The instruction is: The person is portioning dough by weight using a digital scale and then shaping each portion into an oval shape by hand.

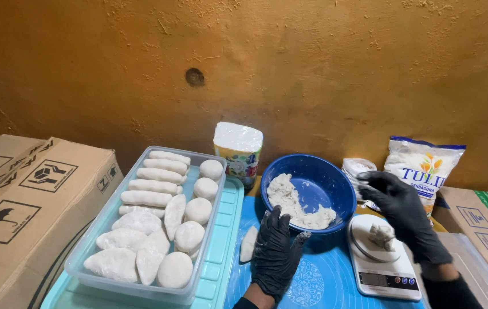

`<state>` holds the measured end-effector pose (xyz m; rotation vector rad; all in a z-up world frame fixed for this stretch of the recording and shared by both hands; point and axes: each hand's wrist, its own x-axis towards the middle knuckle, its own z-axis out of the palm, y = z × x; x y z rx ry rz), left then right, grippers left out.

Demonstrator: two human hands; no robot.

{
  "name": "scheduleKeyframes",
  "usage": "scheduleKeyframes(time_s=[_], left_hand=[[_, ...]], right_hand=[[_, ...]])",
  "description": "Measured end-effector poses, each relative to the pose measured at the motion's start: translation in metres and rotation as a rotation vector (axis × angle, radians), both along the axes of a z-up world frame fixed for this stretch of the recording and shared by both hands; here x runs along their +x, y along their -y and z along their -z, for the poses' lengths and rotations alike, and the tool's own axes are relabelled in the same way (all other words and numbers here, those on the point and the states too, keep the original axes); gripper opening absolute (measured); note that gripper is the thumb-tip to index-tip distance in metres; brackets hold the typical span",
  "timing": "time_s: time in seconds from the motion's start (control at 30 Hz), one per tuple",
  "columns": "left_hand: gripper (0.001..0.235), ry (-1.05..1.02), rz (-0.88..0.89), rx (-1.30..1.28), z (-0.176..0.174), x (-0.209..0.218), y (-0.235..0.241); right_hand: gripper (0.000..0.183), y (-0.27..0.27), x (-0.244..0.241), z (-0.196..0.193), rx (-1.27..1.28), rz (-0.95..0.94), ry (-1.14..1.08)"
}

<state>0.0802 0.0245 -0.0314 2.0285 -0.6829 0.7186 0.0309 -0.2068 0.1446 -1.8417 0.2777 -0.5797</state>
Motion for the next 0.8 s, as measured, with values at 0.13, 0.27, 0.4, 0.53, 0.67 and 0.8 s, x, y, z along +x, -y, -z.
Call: scheduleKeyframes(time_s=[0.13,0.27,0.4,0.53,0.67,0.8], left_hand=[[0.059,-0.010,-0.028,0.024,-0.008,-0.006,-0.002],[0.058,-0.114,0.016,0.073,-0.016,-0.008,-0.006],[0.057,-0.190,0.041,0.129,-0.029,-0.013,-0.010],[0.059,-0.164,0.019,0.123,-0.026,-0.012,-0.006],[0.057,-0.215,0.040,0.093,-0.035,-0.015,-0.007],[0.058,-0.181,0.019,0.110,-0.034,-0.014,-0.007]], right_hand=[[0.030,0.038,-0.041,0.014,-0.108,0.169,-0.086],[0.030,0.075,-0.068,0.060,-0.511,0.287,-0.239],[0.052,0.094,-0.083,0.088,-0.463,0.443,-0.292],[0.023,0.076,-0.085,0.081,-0.485,0.375,-0.129],[0.014,0.078,-0.079,0.094,-0.393,0.266,-0.005],[0.028,0.107,-0.074,0.123,-0.618,0.224,0.034]])
